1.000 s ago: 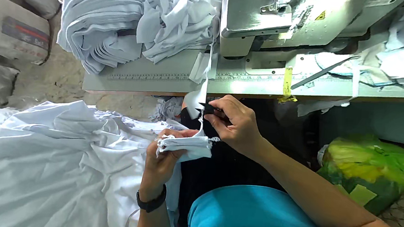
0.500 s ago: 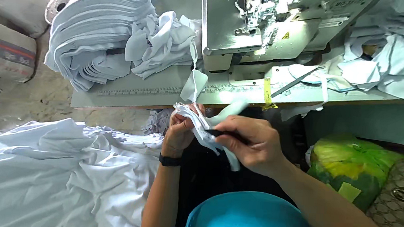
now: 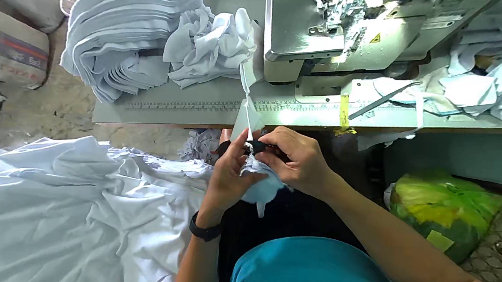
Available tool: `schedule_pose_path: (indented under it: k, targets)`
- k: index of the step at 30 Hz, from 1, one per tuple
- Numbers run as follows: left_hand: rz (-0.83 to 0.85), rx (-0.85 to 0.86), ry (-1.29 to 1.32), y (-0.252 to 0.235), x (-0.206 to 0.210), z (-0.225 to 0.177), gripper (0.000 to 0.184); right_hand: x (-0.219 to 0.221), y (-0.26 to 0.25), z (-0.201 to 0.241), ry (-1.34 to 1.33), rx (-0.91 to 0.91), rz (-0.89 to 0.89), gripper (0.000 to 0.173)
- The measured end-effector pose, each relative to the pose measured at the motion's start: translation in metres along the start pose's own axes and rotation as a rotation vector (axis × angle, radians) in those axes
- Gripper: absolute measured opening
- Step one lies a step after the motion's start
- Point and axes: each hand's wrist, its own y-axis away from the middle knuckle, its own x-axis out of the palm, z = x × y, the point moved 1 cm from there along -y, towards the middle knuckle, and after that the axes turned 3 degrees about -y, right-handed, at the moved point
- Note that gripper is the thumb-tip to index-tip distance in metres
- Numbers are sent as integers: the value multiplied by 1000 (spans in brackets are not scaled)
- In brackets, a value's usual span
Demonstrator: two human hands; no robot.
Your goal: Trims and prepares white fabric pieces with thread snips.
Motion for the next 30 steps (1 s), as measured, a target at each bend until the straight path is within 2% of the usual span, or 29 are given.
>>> schedule_pose_path:
  k: [3,5,9,12,14,17,19,22,25,30]
  targets:
    - [-310,90,-246,4,7,9,34,0,-5,-2,24,2,13,16]
    - [-422,118,-291,6,5,15,29,1,-8,-13,125,55,-3,17]
    - [-489,161,-336,11,1,24,23,9,-12,-32,260,188,-28,17]
    - [-511,218,-340,12,1,27,19,17,-20,-36,290,182,-43,17]
    - [-516,277,-353,13,-1,25,16,19,-26,-35,209,136,-97,18]
    - [-431,376,-281,19,-13,5,19,6,-31,-12,-27,-51,-245,19]
    - [-327,431,-217,26,-18,-15,18,-9,-26,9,-95,-139,-201,19]
    - [-138,365,-145,32,-15,-17,18,-13,-1,10,-220,-4,-99,18]
    - [52,314,106,43,-11,-27,19,-23,23,23,-344,91,-84,17]
    - [174,139,608,65,-9,-24,21,-21,54,34,-408,204,-19,22]
